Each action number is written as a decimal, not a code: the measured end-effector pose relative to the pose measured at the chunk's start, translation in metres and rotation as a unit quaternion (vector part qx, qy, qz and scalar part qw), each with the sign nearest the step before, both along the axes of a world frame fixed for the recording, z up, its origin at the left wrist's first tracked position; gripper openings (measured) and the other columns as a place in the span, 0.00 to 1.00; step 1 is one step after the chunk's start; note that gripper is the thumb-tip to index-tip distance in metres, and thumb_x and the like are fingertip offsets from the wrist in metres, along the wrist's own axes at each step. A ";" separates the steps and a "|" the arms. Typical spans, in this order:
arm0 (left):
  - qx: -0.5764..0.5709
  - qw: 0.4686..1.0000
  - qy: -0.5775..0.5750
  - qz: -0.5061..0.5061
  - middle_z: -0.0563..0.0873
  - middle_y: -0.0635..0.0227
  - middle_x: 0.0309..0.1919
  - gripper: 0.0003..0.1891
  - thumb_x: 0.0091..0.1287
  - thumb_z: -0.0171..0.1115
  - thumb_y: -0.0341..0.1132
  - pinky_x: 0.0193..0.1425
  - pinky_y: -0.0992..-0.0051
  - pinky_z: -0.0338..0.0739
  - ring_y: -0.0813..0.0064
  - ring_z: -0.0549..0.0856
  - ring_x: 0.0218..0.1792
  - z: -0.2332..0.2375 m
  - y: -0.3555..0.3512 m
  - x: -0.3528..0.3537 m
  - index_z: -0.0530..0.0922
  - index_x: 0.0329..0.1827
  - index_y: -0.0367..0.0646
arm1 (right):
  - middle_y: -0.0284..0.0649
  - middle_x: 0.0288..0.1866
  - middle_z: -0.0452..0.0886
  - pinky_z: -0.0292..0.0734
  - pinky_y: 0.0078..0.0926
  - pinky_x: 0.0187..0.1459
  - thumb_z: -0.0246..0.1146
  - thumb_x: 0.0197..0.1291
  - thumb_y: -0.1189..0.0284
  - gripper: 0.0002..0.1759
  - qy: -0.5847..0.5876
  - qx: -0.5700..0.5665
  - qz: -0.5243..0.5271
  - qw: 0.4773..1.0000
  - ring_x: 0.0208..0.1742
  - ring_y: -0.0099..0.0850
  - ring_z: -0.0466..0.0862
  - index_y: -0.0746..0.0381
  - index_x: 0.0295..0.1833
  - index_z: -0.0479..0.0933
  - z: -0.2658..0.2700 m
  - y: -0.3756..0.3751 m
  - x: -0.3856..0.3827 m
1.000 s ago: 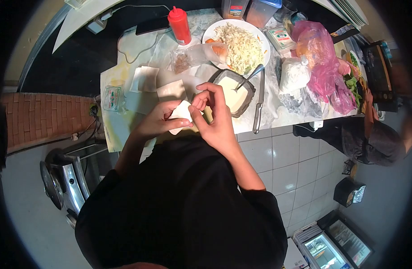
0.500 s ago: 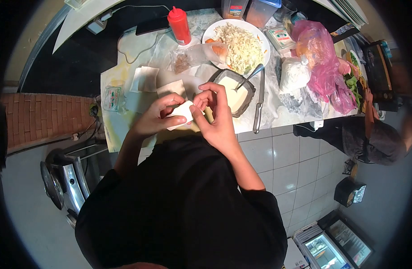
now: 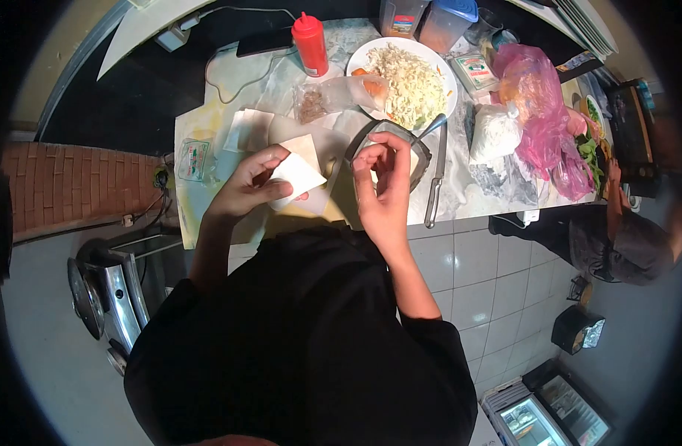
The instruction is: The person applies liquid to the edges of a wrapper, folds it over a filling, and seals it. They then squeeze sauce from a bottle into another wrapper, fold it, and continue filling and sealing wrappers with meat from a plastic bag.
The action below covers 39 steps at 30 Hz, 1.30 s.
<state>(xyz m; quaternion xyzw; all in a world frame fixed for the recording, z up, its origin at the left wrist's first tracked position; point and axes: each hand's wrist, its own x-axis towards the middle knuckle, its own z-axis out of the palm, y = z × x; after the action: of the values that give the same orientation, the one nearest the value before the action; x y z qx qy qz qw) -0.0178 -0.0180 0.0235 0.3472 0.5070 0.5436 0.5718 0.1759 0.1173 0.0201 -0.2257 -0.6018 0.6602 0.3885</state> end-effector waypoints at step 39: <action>0.038 0.953 -0.263 0.144 0.81 0.65 0.54 0.17 0.77 0.57 0.32 0.66 0.65 0.73 0.71 0.81 0.56 -0.043 0.002 0.036 0.72 0.65 0.40 | 0.37 0.47 0.72 0.71 0.21 0.56 0.56 0.64 0.91 0.30 0.014 -0.062 0.115 0.991 0.50 0.23 0.77 0.60 0.68 0.58 0.008 -0.016 -0.011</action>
<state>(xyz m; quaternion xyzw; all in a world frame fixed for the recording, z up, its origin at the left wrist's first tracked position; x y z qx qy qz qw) 0.0179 -0.0164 -0.0191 0.1373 0.3624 0.7109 0.5868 0.1646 0.1008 0.0284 -0.1700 -0.5762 0.7395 0.3036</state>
